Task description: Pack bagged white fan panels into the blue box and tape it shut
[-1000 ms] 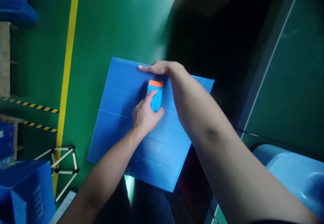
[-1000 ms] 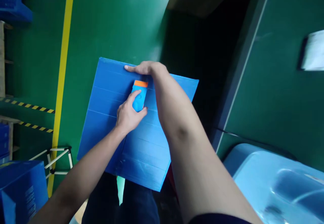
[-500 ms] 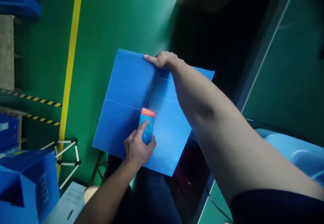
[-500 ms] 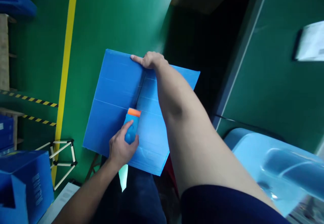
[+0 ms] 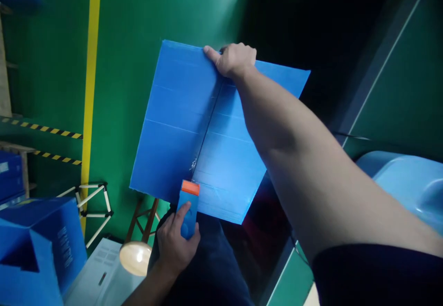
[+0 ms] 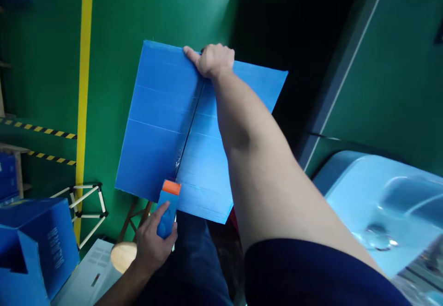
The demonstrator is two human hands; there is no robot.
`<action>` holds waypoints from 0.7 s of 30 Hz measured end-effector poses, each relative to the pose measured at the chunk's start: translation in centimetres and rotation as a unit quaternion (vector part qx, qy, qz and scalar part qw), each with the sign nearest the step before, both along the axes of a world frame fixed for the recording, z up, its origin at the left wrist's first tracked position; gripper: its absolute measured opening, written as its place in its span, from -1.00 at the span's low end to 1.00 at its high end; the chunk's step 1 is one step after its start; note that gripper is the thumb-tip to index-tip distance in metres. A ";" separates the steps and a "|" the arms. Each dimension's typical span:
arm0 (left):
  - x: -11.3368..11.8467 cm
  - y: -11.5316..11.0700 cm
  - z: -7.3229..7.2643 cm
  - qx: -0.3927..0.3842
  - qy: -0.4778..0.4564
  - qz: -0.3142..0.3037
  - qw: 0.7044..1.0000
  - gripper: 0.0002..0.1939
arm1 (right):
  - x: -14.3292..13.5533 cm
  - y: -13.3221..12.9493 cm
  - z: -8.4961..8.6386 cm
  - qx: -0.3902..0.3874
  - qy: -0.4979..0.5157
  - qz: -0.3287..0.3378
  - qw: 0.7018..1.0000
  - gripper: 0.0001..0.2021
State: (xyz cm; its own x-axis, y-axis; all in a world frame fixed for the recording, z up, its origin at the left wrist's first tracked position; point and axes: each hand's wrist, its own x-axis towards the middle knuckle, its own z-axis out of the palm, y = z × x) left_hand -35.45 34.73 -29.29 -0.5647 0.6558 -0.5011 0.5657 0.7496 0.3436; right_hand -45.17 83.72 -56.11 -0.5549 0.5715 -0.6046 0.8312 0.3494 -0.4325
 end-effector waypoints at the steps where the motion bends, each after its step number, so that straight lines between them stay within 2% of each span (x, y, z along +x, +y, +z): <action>1: 0.2 -0.2 -0.1 0.000 -0.009 0.004 1.000 -0.41 | 0.1 -0.7 0.4 0.032 -0.001 -0.026 0.999 0.08; 3: 0.9 -0.3 -0.4 -0.007 -0.030 0.016 0.999 -0.38 | 0.5 -2.4 1.4 0.105 0.017 -0.063 0.992 0.00; 7: 2.7 0.0 -1.2 -0.041 -0.035 0.038 0.998 -0.32 | 1.8 -6.5 2.4 0.199 0.046 -0.052 0.978 -0.17; 10: 3.2 0.3 -1.5 -0.068 -0.026 0.052 0.996 -0.30 | 3.0 -10.4 2.0 0.200 0.023 -0.046 0.978 -0.22; 15: 2.3 -0.1 -1.5 -0.078 -0.032 0.049 0.995 -0.34 | 5.4 -18.3 0.6 0.203 0.019 -0.033 0.979 -0.20; 18: 1.9 -0.6 -1.7 -0.084 -0.032 0.042 0.995 -0.33 | 6.5 -22.6 0.7 0.190 0.016 -0.037 0.981 -0.18; 21: 1.9 -0.9 -1.9 -0.086 -0.033 0.036 0.995 -0.31 | 7.0 -25.3 1.4 0.177 0.010 -0.039 0.983 -0.17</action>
